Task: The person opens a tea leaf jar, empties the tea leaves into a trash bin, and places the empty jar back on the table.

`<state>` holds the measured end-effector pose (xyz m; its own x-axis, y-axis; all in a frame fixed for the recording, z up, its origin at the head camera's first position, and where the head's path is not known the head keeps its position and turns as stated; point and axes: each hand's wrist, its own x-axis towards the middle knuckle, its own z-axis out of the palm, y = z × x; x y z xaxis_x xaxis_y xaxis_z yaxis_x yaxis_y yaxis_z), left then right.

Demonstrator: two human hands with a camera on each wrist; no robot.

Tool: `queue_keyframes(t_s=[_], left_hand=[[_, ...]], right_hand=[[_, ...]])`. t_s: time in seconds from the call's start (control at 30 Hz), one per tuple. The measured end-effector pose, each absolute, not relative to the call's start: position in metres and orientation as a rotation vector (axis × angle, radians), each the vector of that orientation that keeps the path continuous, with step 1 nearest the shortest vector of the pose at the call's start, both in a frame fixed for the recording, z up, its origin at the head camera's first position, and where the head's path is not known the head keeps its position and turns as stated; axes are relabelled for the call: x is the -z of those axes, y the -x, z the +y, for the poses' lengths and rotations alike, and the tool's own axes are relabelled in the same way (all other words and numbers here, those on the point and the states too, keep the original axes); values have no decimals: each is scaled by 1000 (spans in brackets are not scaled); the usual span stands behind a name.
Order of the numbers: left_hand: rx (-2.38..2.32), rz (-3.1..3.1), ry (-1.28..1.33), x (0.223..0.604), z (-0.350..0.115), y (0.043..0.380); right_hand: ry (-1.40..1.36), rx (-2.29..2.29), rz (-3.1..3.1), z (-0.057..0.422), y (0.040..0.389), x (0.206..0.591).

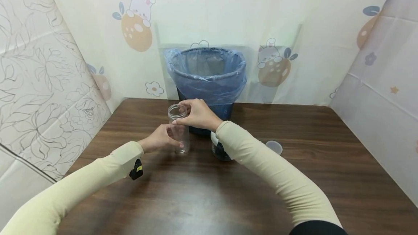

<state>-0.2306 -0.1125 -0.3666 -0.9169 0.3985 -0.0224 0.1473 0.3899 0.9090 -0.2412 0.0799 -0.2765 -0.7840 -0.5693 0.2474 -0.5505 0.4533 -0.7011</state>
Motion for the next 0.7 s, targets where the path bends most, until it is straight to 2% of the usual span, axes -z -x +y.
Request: queue_keyframes(t_s=[0.7], left_hand=[[-1549,2434,-436,385,-115,236]], right_hand=[[981,1285,2671,76,246,297]])
